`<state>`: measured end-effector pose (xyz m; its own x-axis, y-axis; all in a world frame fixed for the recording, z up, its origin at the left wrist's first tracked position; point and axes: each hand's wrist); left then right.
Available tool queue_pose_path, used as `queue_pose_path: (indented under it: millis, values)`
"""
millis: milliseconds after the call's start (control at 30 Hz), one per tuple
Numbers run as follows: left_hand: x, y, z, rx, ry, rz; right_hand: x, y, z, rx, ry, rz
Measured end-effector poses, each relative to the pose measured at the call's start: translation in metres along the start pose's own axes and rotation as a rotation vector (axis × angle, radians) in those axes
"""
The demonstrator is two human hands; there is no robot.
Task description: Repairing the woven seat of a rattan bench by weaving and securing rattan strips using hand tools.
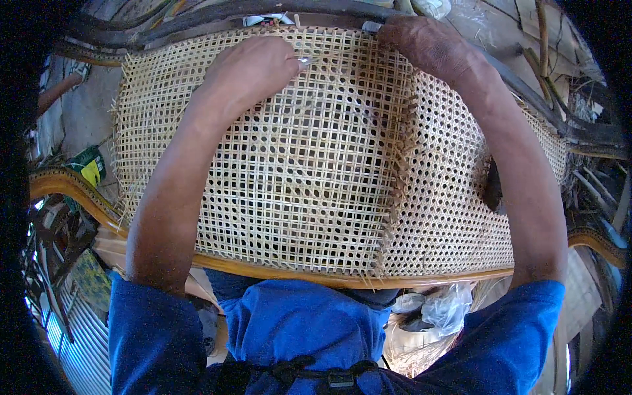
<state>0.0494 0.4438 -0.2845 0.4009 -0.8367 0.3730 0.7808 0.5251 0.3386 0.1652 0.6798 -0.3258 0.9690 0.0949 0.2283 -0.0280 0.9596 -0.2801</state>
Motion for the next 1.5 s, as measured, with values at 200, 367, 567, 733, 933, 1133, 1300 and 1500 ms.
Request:
queue_pose_path:
  millis: [200, 367, 567, 733, 933, 1133, 1300, 1500]
  values:
    - [0.004, 0.000, 0.004, 0.025, -0.001, 0.053, 0.000, -0.001, 0.003, -0.021, 0.027, -0.020]
    - [0.004, -0.003, -0.002, -0.023, 0.056, -0.041, -0.001, -0.004, 0.004, -0.038, 0.014, -0.030]
    - [0.011, -0.002, 0.010, -0.024, -0.053, 0.006, 0.002, -0.001, -0.001, -0.056, 0.038, 0.009]
    - [0.030, -0.008, 0.003, -0.034, 0.036, -0.071, -0.002, -0.002, -0.002, 0.182, -0.035, -0.152]
    - [0.052, -0.010, 0.028, -0.107, 0.067, -0.109, -0.014, -0.088, 0.019, -0.655, 0.044, -0.189]
    - [-0.007, 0.018, 0.019, -0.085, 0.036, -0.135, 0.002, -0.042, 0.022, -0.232, 0.030, -0.360]
    - [-0.050, 0.058, 0.023, -0.203, -0.331, -0.056, 0.010, -0.033, 0.012, -0.129, -0.052, -0.394]
    - [-0.061, 0.070, 0.049, -0.318, -0.395, -0.271, 0.004, -0.019, -0.005, -0.239, -0.020, -0.408]
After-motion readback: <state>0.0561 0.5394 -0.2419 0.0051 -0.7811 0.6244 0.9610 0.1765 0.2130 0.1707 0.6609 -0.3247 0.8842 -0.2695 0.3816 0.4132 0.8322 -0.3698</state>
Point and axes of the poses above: each hand's wrist, its own x-axis away from the middle knuckle, its own z-axis out of the back of the hand, y = z × x, and after that the axes turned 8 degrees about -z, right-handed
